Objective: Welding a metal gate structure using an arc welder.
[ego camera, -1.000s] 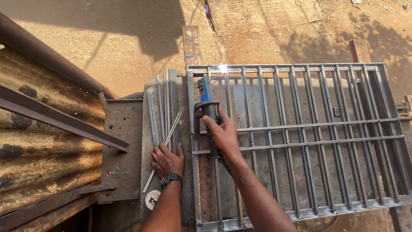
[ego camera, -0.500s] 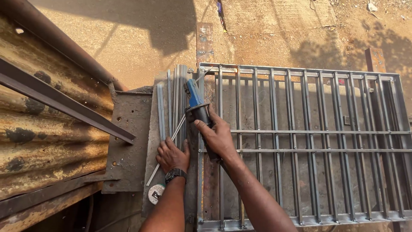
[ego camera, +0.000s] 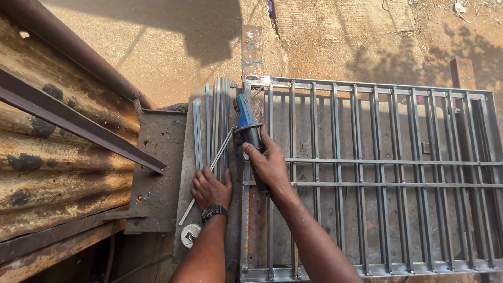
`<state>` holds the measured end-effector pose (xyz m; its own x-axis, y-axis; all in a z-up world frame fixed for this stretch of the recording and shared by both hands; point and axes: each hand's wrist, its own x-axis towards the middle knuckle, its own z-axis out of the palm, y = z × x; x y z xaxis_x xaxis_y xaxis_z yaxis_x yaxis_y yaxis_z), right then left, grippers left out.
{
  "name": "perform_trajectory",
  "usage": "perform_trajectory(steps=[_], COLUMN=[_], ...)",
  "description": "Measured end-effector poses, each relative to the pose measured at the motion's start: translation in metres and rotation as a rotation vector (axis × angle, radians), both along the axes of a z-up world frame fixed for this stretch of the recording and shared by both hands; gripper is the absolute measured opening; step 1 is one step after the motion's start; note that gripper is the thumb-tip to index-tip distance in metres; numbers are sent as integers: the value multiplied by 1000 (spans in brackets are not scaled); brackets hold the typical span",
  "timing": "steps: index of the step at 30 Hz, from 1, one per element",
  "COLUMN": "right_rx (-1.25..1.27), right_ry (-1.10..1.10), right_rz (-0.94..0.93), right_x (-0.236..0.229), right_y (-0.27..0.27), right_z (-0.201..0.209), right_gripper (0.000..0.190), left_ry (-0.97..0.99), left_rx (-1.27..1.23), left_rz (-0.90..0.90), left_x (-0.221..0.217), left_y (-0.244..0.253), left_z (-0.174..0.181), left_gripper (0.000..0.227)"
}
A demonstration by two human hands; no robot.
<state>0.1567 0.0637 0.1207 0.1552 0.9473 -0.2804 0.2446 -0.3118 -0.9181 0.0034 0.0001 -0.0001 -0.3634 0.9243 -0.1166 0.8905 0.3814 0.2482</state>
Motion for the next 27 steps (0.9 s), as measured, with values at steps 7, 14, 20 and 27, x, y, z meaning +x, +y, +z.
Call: perform_trajectory(steps=[7,14,20,27], right_rx=[-77,-3,47,2], right_ry=[97,98,91,143], right_rz=[-25,-19,-22,-28], right_x=[1,2,0,-1], right_y=[0,0,-1,-1], right_z=[10,-2,-7,6], right_gripper=[84,85,85,84], left_ry=[-9,-19,-6,-2], left_rx=[-15,-36,-4,-20], left_rz=[-12,-5,-8,-12], left_x=[-2,0,0,-1], left_y=[1,3,2,2], left_z=[-3,6,9,6], left_gripper=[67,64,63,62])
